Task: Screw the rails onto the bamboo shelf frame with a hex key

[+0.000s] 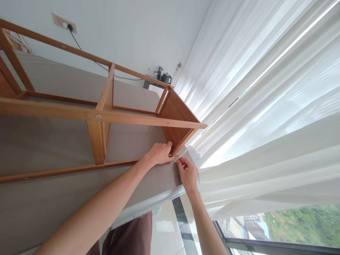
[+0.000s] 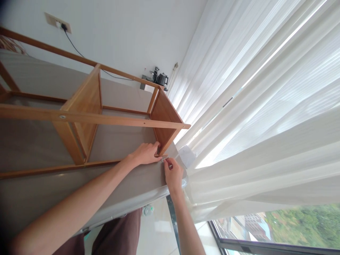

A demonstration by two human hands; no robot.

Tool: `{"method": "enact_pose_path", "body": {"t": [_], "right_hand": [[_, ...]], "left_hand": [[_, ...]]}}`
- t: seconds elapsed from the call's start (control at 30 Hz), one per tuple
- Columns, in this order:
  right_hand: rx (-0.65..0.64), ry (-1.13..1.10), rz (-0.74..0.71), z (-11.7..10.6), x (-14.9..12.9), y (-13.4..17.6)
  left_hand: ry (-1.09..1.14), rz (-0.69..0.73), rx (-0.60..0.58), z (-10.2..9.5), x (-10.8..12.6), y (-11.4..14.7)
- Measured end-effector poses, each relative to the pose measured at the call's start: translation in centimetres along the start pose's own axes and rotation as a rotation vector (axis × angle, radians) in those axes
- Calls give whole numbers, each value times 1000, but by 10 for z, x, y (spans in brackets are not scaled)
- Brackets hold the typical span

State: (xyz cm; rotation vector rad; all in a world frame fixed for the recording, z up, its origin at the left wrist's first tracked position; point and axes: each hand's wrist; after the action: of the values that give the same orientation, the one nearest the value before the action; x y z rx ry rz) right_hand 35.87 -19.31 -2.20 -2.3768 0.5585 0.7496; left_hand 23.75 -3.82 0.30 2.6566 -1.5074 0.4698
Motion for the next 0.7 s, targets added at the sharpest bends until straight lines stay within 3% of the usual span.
{"method": "enact_pose_path", "body": {"t": [0.37, 0.7], "right_hand": [[-59, 57, -62, -2, 0, 0], [-102, 203, -271, -5, 5, -2]], "left_hand": [[-6, 14, 12, 1, -1, 1], [-15, 13, 15, 1, 0, 1]]}}
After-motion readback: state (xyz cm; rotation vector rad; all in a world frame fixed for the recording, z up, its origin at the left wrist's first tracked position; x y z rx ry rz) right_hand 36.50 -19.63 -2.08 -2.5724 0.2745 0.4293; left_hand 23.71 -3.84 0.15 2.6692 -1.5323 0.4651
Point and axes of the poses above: each hand's wrist, its own y-axis away from the middle knuckle, its own z-axis out of the palm, x = y × z, and after that the axes turned 5 degrees about -y, right-handed
